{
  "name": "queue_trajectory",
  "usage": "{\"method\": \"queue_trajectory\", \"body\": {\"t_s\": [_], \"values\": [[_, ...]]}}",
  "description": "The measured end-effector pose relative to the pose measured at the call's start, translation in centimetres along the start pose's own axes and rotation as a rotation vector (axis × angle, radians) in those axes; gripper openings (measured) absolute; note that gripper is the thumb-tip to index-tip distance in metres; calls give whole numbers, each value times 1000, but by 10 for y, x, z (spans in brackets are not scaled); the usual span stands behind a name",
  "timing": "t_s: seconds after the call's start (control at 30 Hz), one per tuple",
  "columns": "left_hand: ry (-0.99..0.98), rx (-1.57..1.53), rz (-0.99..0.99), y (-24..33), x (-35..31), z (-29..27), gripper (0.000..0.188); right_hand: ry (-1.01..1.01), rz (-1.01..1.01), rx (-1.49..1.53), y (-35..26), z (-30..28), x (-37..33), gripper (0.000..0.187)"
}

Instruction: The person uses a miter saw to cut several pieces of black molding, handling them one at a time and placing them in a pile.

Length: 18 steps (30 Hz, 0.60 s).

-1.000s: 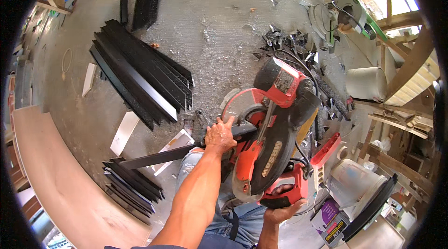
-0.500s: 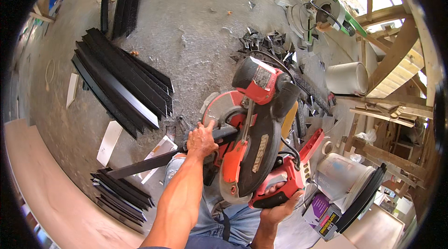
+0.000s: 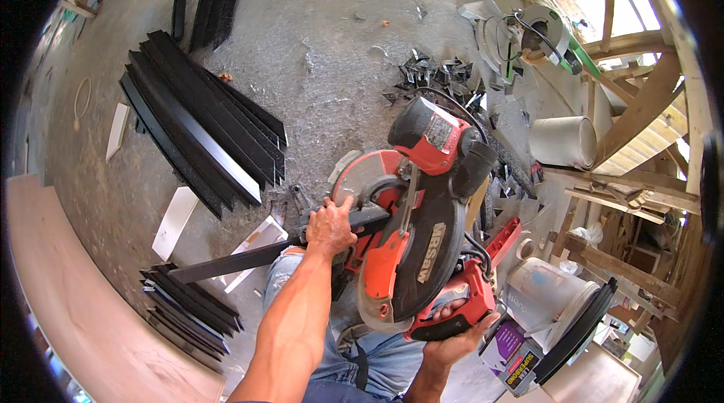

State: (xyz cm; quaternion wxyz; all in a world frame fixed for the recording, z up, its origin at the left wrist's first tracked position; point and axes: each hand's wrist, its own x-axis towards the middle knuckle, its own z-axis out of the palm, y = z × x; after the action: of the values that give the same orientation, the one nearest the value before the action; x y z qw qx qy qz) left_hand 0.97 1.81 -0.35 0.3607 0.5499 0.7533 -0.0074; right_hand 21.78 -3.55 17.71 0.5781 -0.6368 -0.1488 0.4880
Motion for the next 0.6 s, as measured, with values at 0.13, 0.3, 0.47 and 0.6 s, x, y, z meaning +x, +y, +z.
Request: {"method": "queue_trajectory", "body": {"t_s": [0.13, 0.3, 0.47, 0.6], "values": [[9, -8, 3, -1, -1, 2, 68, 4, -14, 17, -1, 4, -1, 66], [11, -2, -2, -1, -1, 3, 67, -13, -24, 31, 1, 1, -2, 65], [1, 4, 5, -2, 0, 4, 67, 12, -19, 31, 2, 2, -3, 66], [8, 8, 5, -3, 1, 7, 66, -2, -19, 2, 2, 2, -4, 66]]}}
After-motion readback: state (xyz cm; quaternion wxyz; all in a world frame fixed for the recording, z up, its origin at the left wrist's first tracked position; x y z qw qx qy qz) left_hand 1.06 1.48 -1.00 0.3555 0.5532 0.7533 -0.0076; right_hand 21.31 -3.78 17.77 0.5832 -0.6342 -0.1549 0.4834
